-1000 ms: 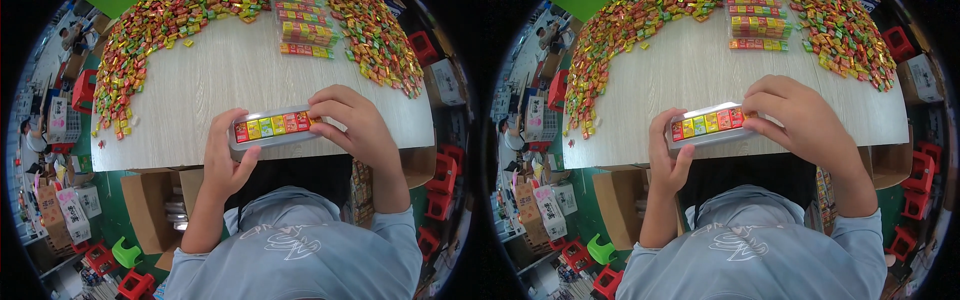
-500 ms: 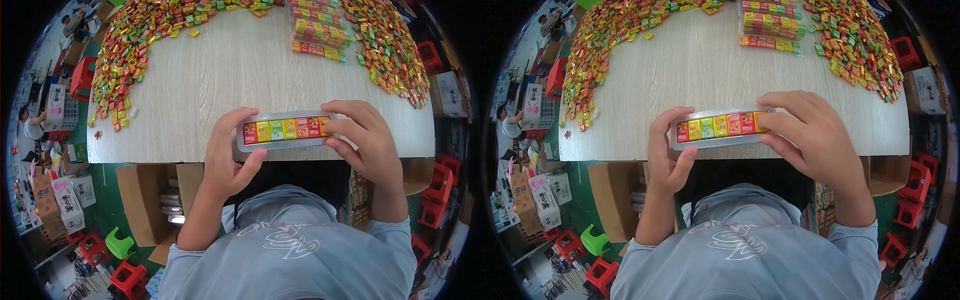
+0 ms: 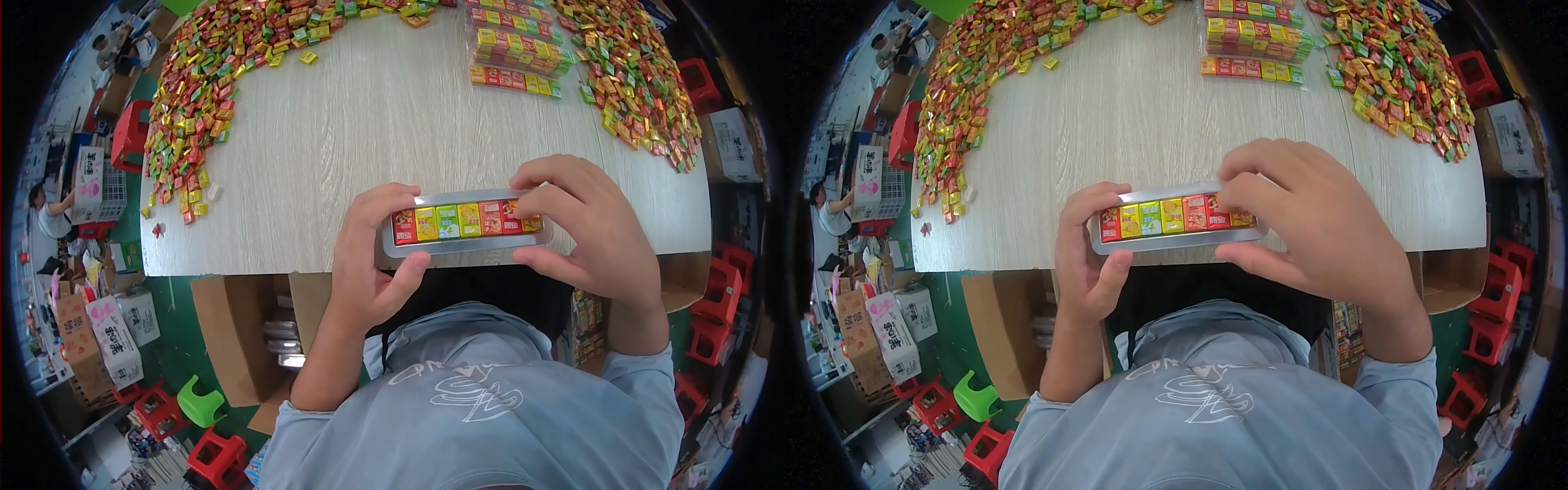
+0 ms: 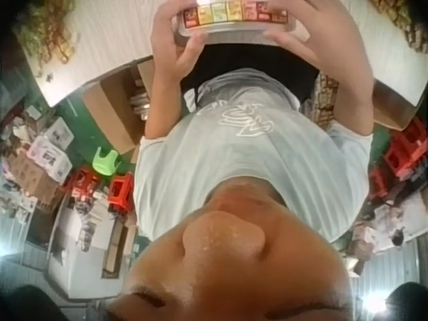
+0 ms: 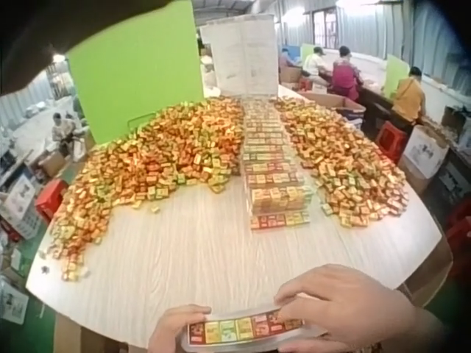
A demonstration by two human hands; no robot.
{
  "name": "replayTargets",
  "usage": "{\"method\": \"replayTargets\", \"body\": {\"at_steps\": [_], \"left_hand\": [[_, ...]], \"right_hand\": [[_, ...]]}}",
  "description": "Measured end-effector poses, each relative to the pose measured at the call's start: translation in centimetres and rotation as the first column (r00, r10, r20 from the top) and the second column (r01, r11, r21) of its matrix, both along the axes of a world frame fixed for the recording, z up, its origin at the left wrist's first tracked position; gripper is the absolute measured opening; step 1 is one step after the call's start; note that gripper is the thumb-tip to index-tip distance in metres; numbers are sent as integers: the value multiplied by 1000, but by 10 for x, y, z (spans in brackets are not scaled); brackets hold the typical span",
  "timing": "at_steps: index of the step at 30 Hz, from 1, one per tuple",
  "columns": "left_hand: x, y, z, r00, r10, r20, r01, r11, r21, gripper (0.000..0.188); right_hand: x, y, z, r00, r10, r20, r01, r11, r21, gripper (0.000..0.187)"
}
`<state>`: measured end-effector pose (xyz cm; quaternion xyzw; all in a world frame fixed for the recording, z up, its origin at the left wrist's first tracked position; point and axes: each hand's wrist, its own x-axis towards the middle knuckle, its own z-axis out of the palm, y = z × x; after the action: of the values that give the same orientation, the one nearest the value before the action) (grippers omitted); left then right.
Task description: The person is sorting small colorful toy blocks by color and pattern and placing them into plastic containers.
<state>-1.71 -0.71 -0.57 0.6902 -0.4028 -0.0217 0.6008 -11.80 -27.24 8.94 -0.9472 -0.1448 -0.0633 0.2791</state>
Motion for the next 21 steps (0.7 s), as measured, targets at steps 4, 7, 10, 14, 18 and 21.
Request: {"method": "replayTargets", "body": {"at_steps": [4, 7, 10, 14, 18, 21], "left_hand": [[0, 1, -1, 999, -3, 33, 3, 1000, 21, 50], [0, 1, 0, 998, 6, 56, -8, 999, 41, 51], [1, 1, -1, 997, 11, 72, -14, 999, 44, 52], [0, 2, -3, 995, 19, 100, -24, 998, 52, 55], [0, 3, -3, 997, 3, 76, -6, 999, 42, 57], [-1, 4, -6, 994, -18, 111, 12, 999, 51, 61]], "right_hand": [[5, 0, -2, 1000, 24, -18, -24, 1000, -1, 37], [6, 1, -1, 999, 27, 18, -27, 999, -29, 35], [8, -1, -1, 999, 37, 9, -37, 999, -22, 34], [11, -1, 1, 998, 55, -9, -55, 998, 23, 31], [8, 0, 0, 998, 54, 36, -53, 998, -44, 27], [5, 0, 1, 992, 85, 91, -74, 990, -118, 23]]}}
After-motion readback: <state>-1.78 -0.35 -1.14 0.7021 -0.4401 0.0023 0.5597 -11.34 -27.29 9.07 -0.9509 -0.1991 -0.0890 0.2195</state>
